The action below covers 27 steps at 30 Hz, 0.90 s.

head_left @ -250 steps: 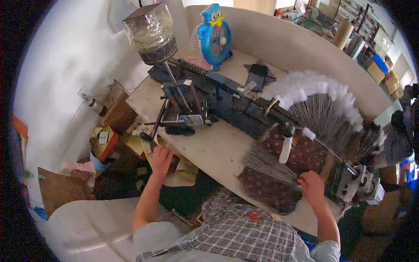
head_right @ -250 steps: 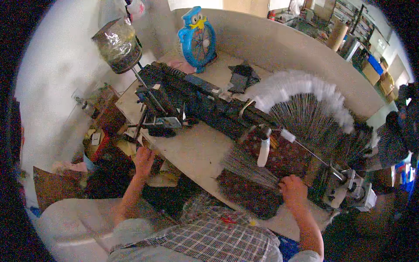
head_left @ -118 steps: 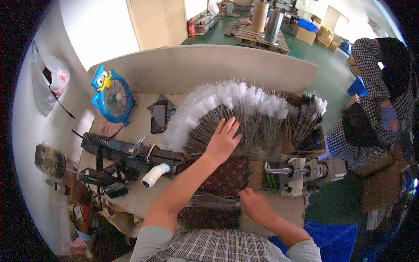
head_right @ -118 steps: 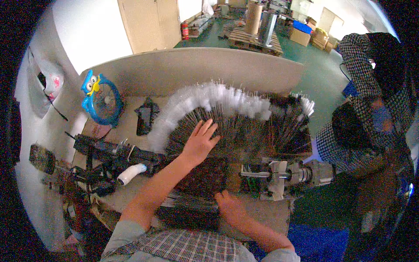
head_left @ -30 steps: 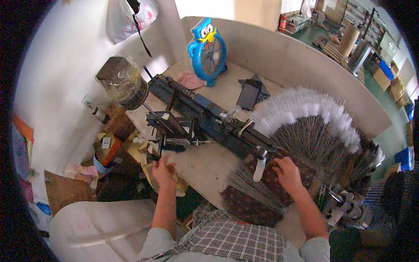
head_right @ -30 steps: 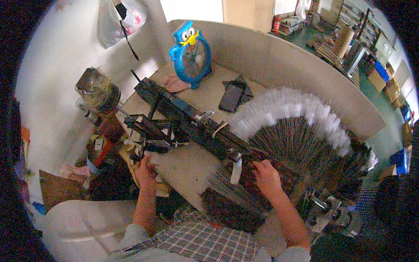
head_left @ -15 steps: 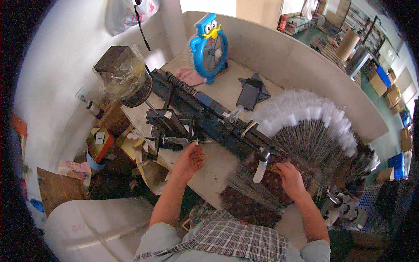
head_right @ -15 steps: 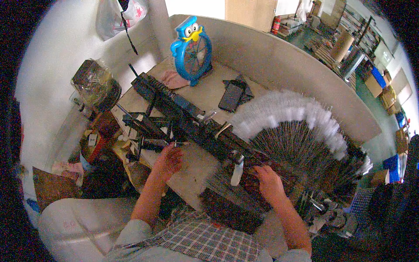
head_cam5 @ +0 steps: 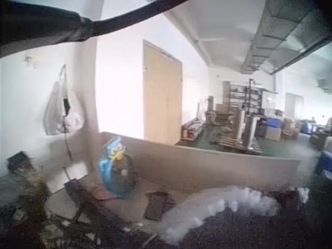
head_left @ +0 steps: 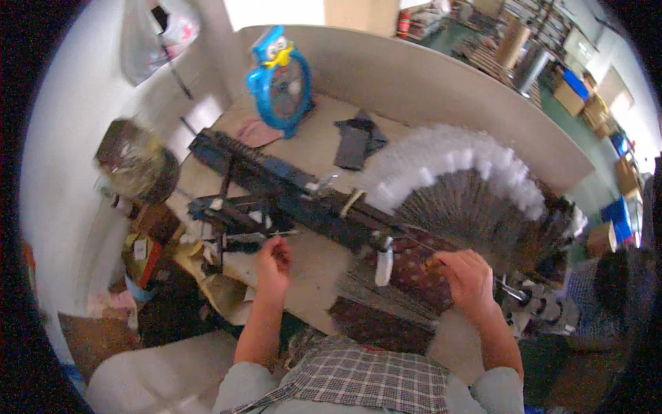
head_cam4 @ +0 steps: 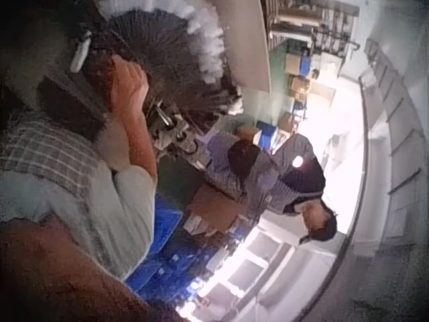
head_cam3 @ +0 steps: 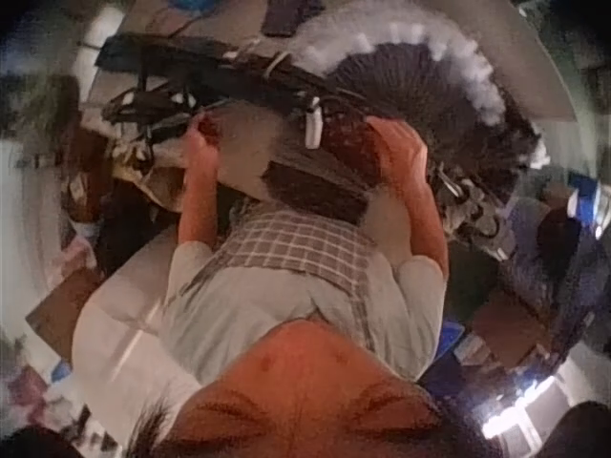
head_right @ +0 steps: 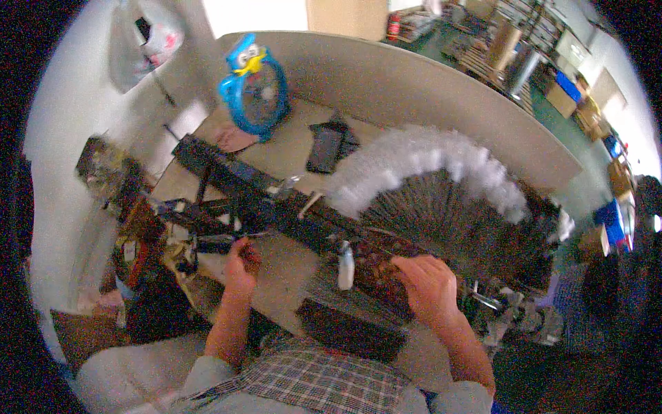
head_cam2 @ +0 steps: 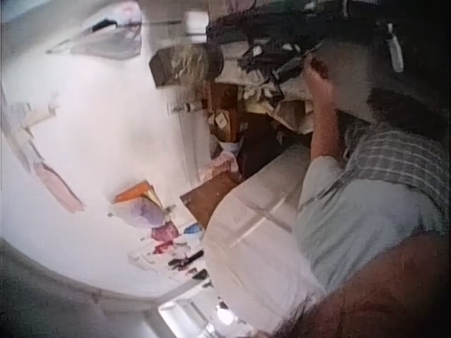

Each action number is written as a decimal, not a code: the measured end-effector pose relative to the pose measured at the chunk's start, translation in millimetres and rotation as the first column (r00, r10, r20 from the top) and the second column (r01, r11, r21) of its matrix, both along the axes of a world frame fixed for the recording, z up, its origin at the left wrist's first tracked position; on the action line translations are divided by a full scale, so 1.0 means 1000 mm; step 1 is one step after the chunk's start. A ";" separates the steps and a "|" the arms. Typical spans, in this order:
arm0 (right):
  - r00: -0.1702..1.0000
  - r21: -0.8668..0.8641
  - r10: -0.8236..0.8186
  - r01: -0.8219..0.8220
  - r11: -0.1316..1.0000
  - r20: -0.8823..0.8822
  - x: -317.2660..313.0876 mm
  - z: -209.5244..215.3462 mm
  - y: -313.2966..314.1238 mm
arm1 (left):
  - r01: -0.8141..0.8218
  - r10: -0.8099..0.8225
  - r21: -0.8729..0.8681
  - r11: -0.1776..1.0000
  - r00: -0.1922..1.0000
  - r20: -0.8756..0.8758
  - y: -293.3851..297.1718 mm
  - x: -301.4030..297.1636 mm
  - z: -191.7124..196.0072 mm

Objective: The recorder is manually assembling and trimming small white industrial brushes using a workbench machine.

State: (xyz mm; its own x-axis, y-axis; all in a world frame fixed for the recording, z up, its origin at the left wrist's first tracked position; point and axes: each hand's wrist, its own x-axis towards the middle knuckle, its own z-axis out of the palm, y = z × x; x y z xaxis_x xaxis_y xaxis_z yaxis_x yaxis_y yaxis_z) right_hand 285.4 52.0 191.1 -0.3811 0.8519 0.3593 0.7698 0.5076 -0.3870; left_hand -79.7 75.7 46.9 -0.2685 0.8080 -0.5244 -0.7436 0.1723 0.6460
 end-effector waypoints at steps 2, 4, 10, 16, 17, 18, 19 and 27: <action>0.995 0.077 -0.086 0.090 0.993 -0.058 0.008 0.002 0.006 | -0.052 0.053 0.017 0.998 0.997 -0.053 -0.006 0.022 0.006; 0.979 -0.006 -0.167 0.168 0.986 -0.118 0.014 -0.001 0.011 | 0.184 -0.166 0.145 0.972 0.977 -0.130 -0.023 0.053 0.033; 0.915 -0.303 -0.279 0.188 0.934 -0.292 0.030 -0.006 0.004 | 0.638 -0.599 0.187 0.747 0.768 -0.227 -0.024 0.192 0.085; 0.790 -0.490 -0.348 0.069 0.869 -0.505 0.043 -0.014 0.000 | 0.739 -0.628 0.218 0.637 0.662 -0.409 -0.011 0.228 0.072; 0.720 -0.577 -0.403 0.004 0.817 -0.565 0.045 -0.016 0.001 | 0.757 -0.635 0.208 0.620 0.639 -0.434 -0.012 0.229 0.071; 0.719 -0.580 -0.399 -0.008 0.814 -0.570 0.045 -0.017 0.000 | 0.754 -0.632 0.199 0.626 0.641 -0.437 -0.011 0.230 0.072; 0.738 -0.565 -0.374 -0.012 0.825 -0.561 0.046 -0.017 -0.001 | 0.736 -0.633 0.182 0.652 0.661 -0.404 -0.010 0.231 0.074; 0.973 0.132 -0.096 0.126 0.983 -0.211 0.010 -0.007 0.025 | 0.519 -0.480 0.103 0.848 0.837 -0.264 -0.011 0.209 0.090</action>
